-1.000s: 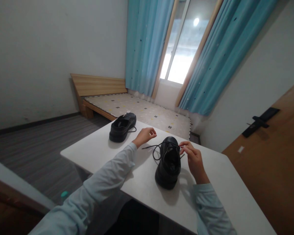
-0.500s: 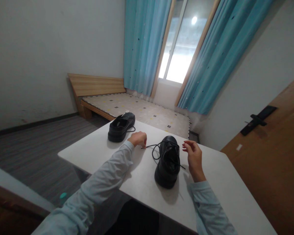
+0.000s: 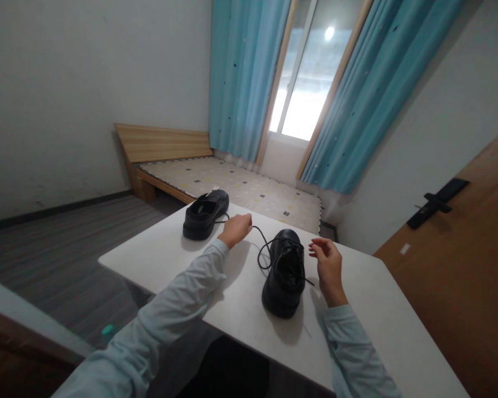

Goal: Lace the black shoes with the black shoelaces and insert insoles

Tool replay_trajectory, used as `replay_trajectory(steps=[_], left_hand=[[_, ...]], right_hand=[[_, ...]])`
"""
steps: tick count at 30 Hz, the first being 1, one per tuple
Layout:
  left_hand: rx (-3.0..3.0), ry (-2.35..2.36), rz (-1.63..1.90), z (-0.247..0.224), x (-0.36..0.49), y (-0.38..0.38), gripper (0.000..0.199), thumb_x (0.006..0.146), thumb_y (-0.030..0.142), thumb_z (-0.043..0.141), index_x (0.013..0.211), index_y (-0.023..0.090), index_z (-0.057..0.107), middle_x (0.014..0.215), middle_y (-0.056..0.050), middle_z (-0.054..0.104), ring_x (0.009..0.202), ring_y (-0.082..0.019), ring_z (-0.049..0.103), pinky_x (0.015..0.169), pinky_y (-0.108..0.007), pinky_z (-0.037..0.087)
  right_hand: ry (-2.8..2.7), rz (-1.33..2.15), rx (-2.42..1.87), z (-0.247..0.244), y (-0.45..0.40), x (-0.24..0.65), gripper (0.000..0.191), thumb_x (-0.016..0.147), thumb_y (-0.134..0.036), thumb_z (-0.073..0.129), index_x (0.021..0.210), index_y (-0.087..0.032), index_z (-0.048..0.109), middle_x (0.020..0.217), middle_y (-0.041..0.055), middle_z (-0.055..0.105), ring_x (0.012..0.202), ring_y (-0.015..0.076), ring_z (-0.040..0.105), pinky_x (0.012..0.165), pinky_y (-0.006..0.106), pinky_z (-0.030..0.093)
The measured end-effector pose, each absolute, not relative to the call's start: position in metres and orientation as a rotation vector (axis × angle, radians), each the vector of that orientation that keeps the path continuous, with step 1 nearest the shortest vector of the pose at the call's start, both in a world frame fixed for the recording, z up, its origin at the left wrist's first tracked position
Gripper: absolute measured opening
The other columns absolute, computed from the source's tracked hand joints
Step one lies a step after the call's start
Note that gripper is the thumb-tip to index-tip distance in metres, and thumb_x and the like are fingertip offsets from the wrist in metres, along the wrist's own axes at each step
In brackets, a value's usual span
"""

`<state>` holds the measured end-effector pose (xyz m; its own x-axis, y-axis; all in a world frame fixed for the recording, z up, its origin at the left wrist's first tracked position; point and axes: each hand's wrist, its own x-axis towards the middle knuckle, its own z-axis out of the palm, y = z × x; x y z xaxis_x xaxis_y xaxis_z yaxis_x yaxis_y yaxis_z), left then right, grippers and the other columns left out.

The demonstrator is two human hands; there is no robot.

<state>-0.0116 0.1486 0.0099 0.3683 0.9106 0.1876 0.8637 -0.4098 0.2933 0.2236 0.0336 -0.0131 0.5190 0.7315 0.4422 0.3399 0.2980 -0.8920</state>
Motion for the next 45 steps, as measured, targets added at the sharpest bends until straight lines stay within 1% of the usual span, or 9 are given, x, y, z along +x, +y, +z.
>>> replay_trajectory(steps=[6,11,18,24,28,33,37,41,45], left_hand=[[2.208,1.384,1.132,0.015,-0.007,0.157,0.014,0.081,0.024,0.057,0.089,0.016,0.066,0.086,-0.006,0.070,0.080,-0.018,0.063,0.075,-0.027,0.046],[1.962,1.032,1.402,0.017,0.001,0.156,0.017,0.077,0.030,0.063,0.084,0.016,0.068,0.084,-0.005,0.070,0.078,-0.015,0.063,0.076,-0.027,0.046],[1.573,0.657,1.415,0.008,0.020,0.142,0.020,0.069,0.028,0.069,0.081,0.013,0.064,0.083,-0.005,0.067,0.081,-0.015,0.062,0.080,-0.029,0.048],[1.236,0.385,1.337,0.006,0.033,0.128,0.037,0.066,0.027,0.074,0.092,0.015,0.050,0.082,0.000,0.057,0.088,-0.019,0.066,0.082,-0.035,0.051],[1.330,0.386,1.297,0.005,0.037,0.122,0.037,0.071,0.028,0.071,0.096,0.016,0.046,0.082,0.002,0.055,0.075,-0.013,0.067,0.078,-0.033,0.052],[1.575,0.434,1.229,0.000,0.043,0.117,0.039,0.069,0.027,0.073,0.097,0.016,0.049,0.079,0.000,0.061,0.073,-0.012,0.063,0.069,-0.026,0.051],[1.718,0.476,1.173,-0.001,0.046,0.108,0.036,0.070,0.028,0.072,0.097,0.016,0.053,0.078,-0.003,0.068,0.073,-0.013,0.065,0.068,-0.025,0.052],[1.800,0.499,1.180,0.000,0.048,0.100,0.033,0.070,0.030,0.073,0.095,0.016,0.057,0.076,-0.002,0.070,0.071,-0.014,0.067,0.070,-0.025,0.053],[1.811,0.449,1.164,-0.001,0.050,0.098,0.031,0.072,0.031,0.071,0.096,0.016,0.058,0.080,-0.003,0.072,0.077,-0.016,0.069,0.075,-0.026,0.053]], right_hand=[[-1.059,0.339,-1.308,-0.012,0.033,0.223,0.017,0.069,-0.030,0.060,0.080,-0.017,0.060,0.075,0.0018,0.061,0.068,0.0158,0.058,0.059,0.030,0.049],[-1.066,0.340,-1.304,-0.013,0.033,0.224,0.017,0.070,-0.030,0.060,0.081,-0.017,0.060,0.076,0.0019,0.061,0.068,0.0155,0.057,0.060,0.030,0.048],[-1.068,0.339,-1.302,-0.011,0.032,0.223,0.018,0.071,-0.032,0.060,0.082,-0.017,0.060,0.077,0.0020,0.060,0.068,0.0153,0.056,0.060,0.030,0.048],[-1.082,0.337,-1.301,-0.011,0.031,0.223,0.018,0.073,-0.032,0.060,0.083,-0.017,0.060,0.078,0.0022,0.060,0.068,0.0154,0.056,0.060,0.030,0.048],[-1.143,0.315,-1.304,-0.011,0.030,0.223,0.019,0.076,-0.033,0.059,0.085,-0.017,0.063,0.081,0.0035,0.062,0.071,0.0163,0.057,0.063,0.031,0.049],[-1.260,0.254,-1.283,-0.006,0.026,0.216,0.023,0.080,-0.034,0.060,0.096,-0.019,0.066,0.088,0.0049,0.063,0.077,0.0168,0.058,0.066,0.031,0.050],[-1.428,0.064,-1.223,0.000,0.022,0.208,0.027,0.081,-0.029,0.062,0.107,-0.023,0.065,0.096,0.0049,0.059,0.083,0.0168,0.057,0.067,0.030,0.050],[-1.701,-0.216,-1.154,0.001,0.020,0.204,0.020,0.084,-0.023,0.060,0.101,-0.025,0.069,0.096,0.0056,0.062,0.090,0.0191,0.056,0.075,0.035,0.049],[-1.835,-0.525,-1.109,0.003,0.020,0.203,0.015,0.085,-0.020,0.060,0.096,-0.022,0.069,0.088,0.0052,0.067,0.085,0.0193,0.054,0.076,0.035,0.047]])
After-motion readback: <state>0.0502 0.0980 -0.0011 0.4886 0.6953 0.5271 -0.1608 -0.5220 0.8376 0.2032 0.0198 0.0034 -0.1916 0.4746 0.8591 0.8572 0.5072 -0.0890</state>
